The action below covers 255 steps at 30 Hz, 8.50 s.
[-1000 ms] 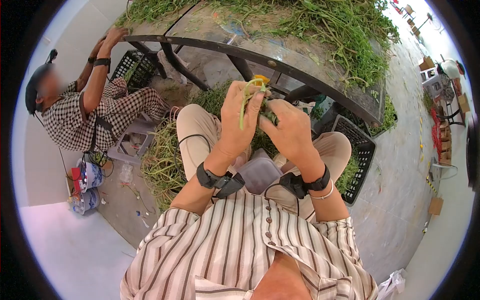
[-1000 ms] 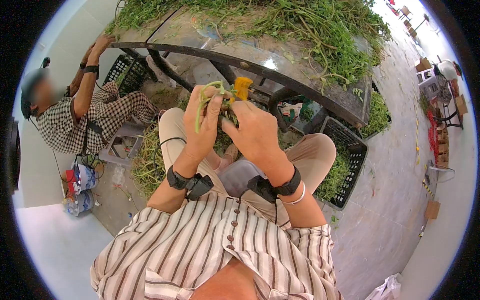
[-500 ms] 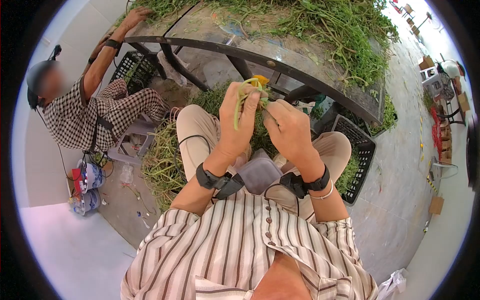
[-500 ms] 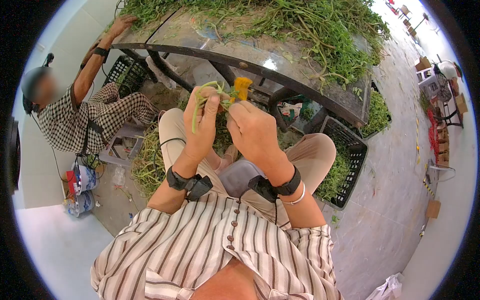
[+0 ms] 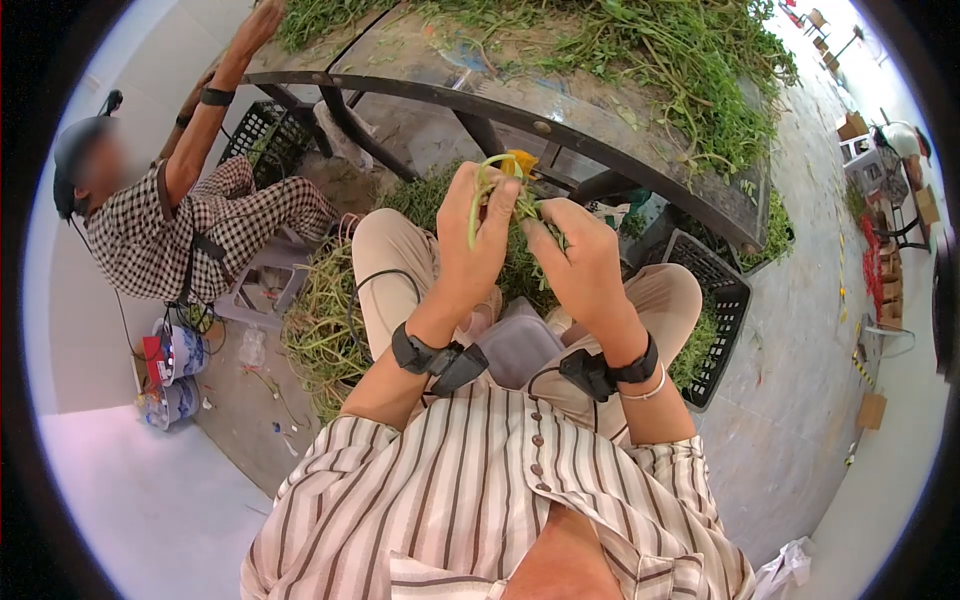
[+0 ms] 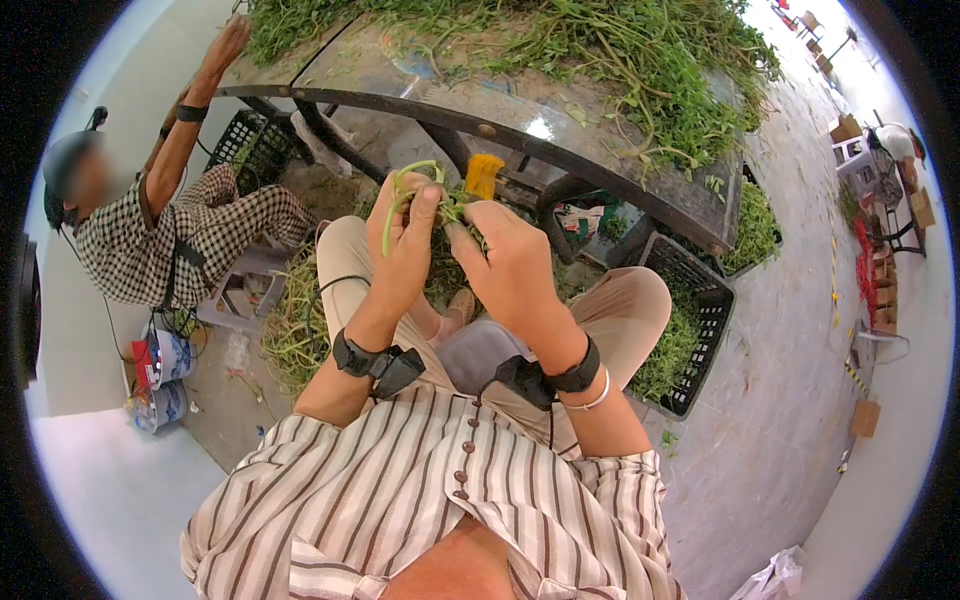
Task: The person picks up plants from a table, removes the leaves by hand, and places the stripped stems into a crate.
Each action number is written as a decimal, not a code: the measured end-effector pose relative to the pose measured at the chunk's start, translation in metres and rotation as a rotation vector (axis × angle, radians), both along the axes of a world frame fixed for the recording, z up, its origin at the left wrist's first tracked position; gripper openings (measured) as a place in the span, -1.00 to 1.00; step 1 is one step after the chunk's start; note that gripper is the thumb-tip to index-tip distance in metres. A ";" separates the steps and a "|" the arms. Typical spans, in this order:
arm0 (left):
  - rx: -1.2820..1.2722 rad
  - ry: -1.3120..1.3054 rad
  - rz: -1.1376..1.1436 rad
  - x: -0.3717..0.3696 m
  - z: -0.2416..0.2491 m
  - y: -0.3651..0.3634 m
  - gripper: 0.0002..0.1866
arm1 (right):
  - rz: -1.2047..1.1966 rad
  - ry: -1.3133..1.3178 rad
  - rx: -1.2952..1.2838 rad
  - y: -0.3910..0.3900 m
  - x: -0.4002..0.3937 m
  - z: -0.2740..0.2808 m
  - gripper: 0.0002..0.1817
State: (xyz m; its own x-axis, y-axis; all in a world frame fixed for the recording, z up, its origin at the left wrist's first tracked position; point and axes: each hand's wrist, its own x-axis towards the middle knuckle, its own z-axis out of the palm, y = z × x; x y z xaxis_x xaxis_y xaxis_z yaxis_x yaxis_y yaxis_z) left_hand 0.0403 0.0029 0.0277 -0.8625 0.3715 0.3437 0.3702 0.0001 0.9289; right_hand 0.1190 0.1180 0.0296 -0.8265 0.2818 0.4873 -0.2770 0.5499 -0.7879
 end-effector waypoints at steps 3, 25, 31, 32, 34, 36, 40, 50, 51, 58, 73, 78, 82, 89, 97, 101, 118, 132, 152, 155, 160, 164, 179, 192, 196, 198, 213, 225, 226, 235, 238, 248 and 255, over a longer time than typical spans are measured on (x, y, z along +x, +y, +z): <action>-0.032 0.218 0.021 0.000 0.002 -0.001 -0.77 | 0.014 -0.012 0.007 -0.001 0.001 0.003 -0.77; -0.056 0.341 0.020 0.004 0.006 0.003 -0.86 | -0.050 0.030 -0.017 -0.002 0.000 -0.007 -0.92; -0.066 0.250 -0.018 0.004 0.005 0.005 -0.85 | -0.043 0.066 0.064 0.001 -0.002 -0.005 -0.92; -0.073 0.238 -0.012 0.005 0.007 0.006 -0.85 | -0.039 0.075 0.069 0.001 -0.003 -0.004 -0.92; -0.082 0.246 -0.022 0.003 0.007 0.006 -0.85 | -0.033 0.086 0.059 0.001 -0.003 -0.004 -0.92; -0.091 0.254 -0.031 0.003 0.006 0.006 -0.85 | -0.027 0.097 0.050 0.002 -0.004 -0.004 -0.92; -0.047 0.166 -0.071 0.002 0.004 0.007 -0.77 | -0.009 0.082 0.048 0.004 -0.005 -0.002 -0.92; 0.138 -0.292 -0.044 -0.016 -0.009 0.003 -0.77 | 0.051 0.129 -0.039 0.005 -0.004 0.001 -0.91; 0.186 -0.267 -0.041 -0.015 -0.011 0.003 -0.76 | 0.052 0.132 -0.039 0.005 -0.003 -0.001 -0.91; 0.236 -0.233 0.003 -0.019 -0.008 0.001 -0.77 | 0.007 -0.109 -0.326 0.015 0.000 -0.001 -0.88; 0.282 -0.190 0.017 -0.017 -0.004 0.001 -0.79 | -0.078 -0.076 -0.414 0.035 0.007 -0.005 -0.83; 0.293 -0.173 0.004 -0.017 -0.005 0.001 -0.79 | -0.042 -0.117 -0.480 0.034 0.010 0.000 -0.80; 0.297 -0.174 -0.012 -0.014 -0.002 0.001 -0.79 | -0.037 -0.145 -0.432 0.032 0.010 -0.008 -0.76; 0.263 -0.189 -0.038 -0.009 -0.002 0.004 -0.77 | 0.012 -0.120 -0.336 0.022 0.009 -0.001 -0.79; 0.287 -0.146 -0.014 -0.016 -0.001 0.001 -0.80 | -0.049 -0.175 -0.350 0.026 0.012 -0.001 -0.79; 0.297 -0.151 0.019 -0.019 0.002 -0.001 -0.80 | -0.115 -0.156 -0.392 0.034 0.014 0.000 -0.78; 0.334 -0.097 0.072 -0.026 0.007 -0.003 -0.82 | -0.079 -0.264 -0.346 0.040 0.020 -0.007 -0.74; 0.351 -0.138 -0.015 -0.011 0.012 0.006 -0.84 | -0.044 -0.340 0.079 0.029 0.011 -0.028 -0.61; 0.338 -0.143 -0.076 -0.007 -0.003 0.006 -0.84 | -0.087 -0.204 -0.386 0.030 0.010 -0.044 -0.88; 0.371 -0.095 -0.078 -0.006 -0.003 0.007 -0.83 | -0.087 -0.250 -0.634 0.038 0.009 -0.056 -0.85; 0.376 -0.083 0.033 -0.018 0.009 -0.007 -0.79 | -0.182 -0.144 -0.931 0.060 0.013 -0.076 -0.76; 0.345 -0.123 0.077 -0.020 0.006 -0.010 -0.76 | -0.103 -0.261 -1.069 0.063 0.016 -0.079 -0.77; 0.425 -0.161 0.031 -0.019 0.006 -0.004 -0.80 | 0.183 -0.418 -0.436 0.038 0.019 -0.039 -0.60; 0.402 -0.176 0.022 -0.020 0.003 -0.004 -0.77 | 0.320 -0.391 -0.337 0.031 0.013 -0.038 -0.76; 0.426 -0.170 0.023 -0.021 0.003 -0.003 -0.77 | 0.210 -0.328 -0.336 0.028 0.017 -0.044 -0.78; 0.399 -0.174 0.019 -0.021 0.001 -0.004 -0.77 | 0.177 -0.344 -0.346 0.030 0.017 -0.045 -0.79; 0.352 -0.120 0.071 -0.025 0.013 -0.007 -0.78 | -0.148 -0.092 -0.617 0.056 0.025 -0.060 -0.74; 0.267 -0.105 -0.031 -0.015 0.001 0.005 -0.80 | -0.082 -0.230 -0.619 0.051 0.011 -0.018 -0.82; 0.259 -0.098 -0.045 -0.013 0.001 0.005 -0.80 | -0.098 -0.241 -0.486 0.048 0.011 -0.014 -0.82; 0.245 -0.057 -0.134 -0.006 -0.001 0.011 -0.76 | -0.148 -0.163 0.154 0.032 0.005 -0.017 -0.68; 0.240 -0.072 -0.148 -0.005 -0.002 0.012 -0.75 | -0.165 -0.161 0.226 0.033 0.003 -0.020 -0.71; 0.210 -0.088 -0.143 -0.005 -0.002 0.011 -0.74 | -0.150 -0.068 0.176 0.027 0.002 -0.016 -0.83; 0.207 -0.093 -0.178 -0.002 -0.005 0.011 -0.76 | -0.172 -0.084 0.114 0.025 0.003 -0.016 -0.84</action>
